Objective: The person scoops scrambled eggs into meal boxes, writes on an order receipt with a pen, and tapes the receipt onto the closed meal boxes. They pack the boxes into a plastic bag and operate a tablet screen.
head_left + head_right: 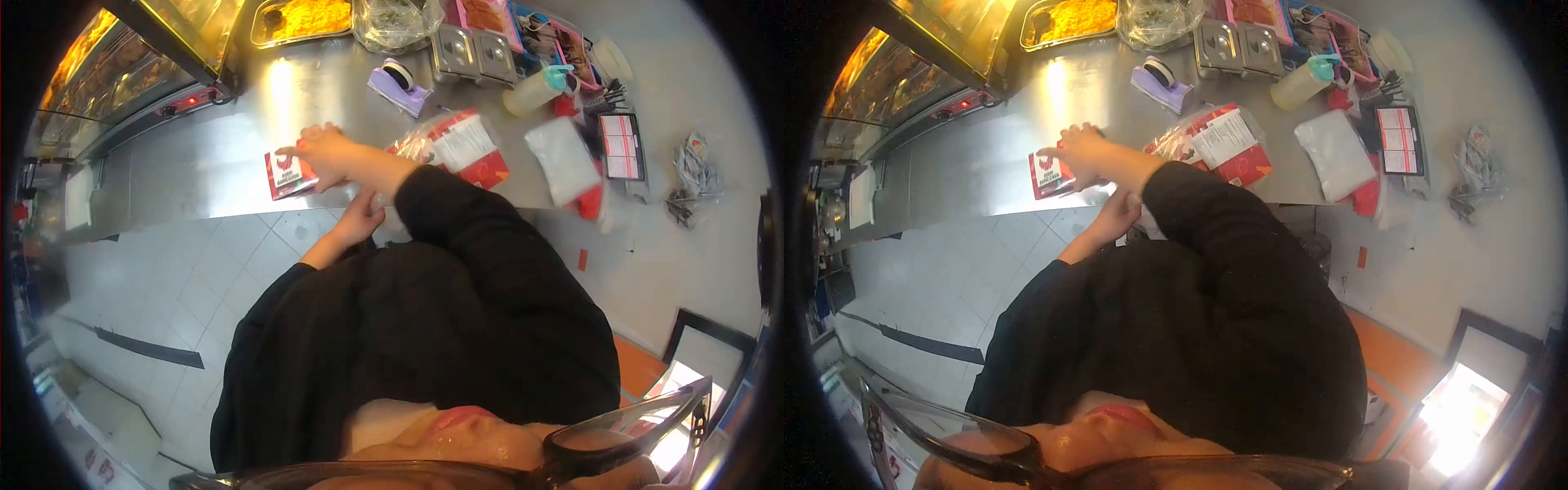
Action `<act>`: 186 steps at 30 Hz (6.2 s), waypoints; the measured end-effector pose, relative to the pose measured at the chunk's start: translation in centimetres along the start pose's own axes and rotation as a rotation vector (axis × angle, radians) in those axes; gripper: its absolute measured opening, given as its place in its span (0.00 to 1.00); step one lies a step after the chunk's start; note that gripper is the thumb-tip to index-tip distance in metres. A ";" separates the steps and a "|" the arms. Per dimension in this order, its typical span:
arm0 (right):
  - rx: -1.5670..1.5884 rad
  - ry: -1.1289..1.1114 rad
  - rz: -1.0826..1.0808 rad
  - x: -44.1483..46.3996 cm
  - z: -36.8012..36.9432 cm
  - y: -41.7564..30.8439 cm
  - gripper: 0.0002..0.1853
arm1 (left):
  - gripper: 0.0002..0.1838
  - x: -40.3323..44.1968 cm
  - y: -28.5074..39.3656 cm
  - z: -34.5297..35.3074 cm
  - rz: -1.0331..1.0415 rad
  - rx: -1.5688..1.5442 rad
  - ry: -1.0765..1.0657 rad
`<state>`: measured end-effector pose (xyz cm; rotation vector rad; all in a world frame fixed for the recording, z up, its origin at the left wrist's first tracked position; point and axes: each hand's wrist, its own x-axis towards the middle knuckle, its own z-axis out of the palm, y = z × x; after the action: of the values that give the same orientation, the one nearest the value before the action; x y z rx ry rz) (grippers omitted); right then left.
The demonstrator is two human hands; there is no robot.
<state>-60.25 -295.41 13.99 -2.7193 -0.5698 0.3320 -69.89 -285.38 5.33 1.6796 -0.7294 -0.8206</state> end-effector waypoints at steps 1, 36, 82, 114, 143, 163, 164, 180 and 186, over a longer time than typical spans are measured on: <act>0.011 0.108 -0.017 -2.0 -1.5 0.2 0.53 | 0.31 0.1 -0.5 -0.1 0.099 0.037 0.048; 1.196 0.916 0.717 -35.0 -5.6 17.7 0.11 | 0.42 6.2 16.4 1.4 -0.327 -0.055 0.226; 0.445 1.067 0.751 -45.3 -19.9 60.4 0.08 | 0.32 -0.6 27.7 12.5 -0.349 -0.018 0.923; -0.296 0.919 0.425 -42.4 -16.2 56.0 0.12 | 0.30 -0.6 28.0 14.9 -0.201 -0.169 0.922; -0.239 0.748 0.597 -42.1 -12.3 56.8 0.11 | 0.30 -1.0 28.0 14.9 -0.259 -0.179 0.915; 0.721 1.567 0.600 -45.9 -21.5 44.0 0.07 | 0.33 -4.0 27.3 9.3 -0.046 -0.280 0.382; 0.678 1.639 0.546 -45.4 -21.8 41.1 0.07 | 0.34 -4.2 27.1 8.6 -0.042 -0.303 0.321; 0.815 0.045 0.198 -34.8 4.8 7.6 0.17 | 0.47 -4.8 23.4 4.2 0.148 -0.467 -0.726; 0.014 0.478 0.474 -34.9 -4.9 4.1 0.19 | 0.42 -3.9 23.4 1.5 0.321 -0.759 -0.560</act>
<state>-88.49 -315.09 22.39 -2.7481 0.2087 -0.2058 -74.81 -288.59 28.38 0.6338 -0.8833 -1.1614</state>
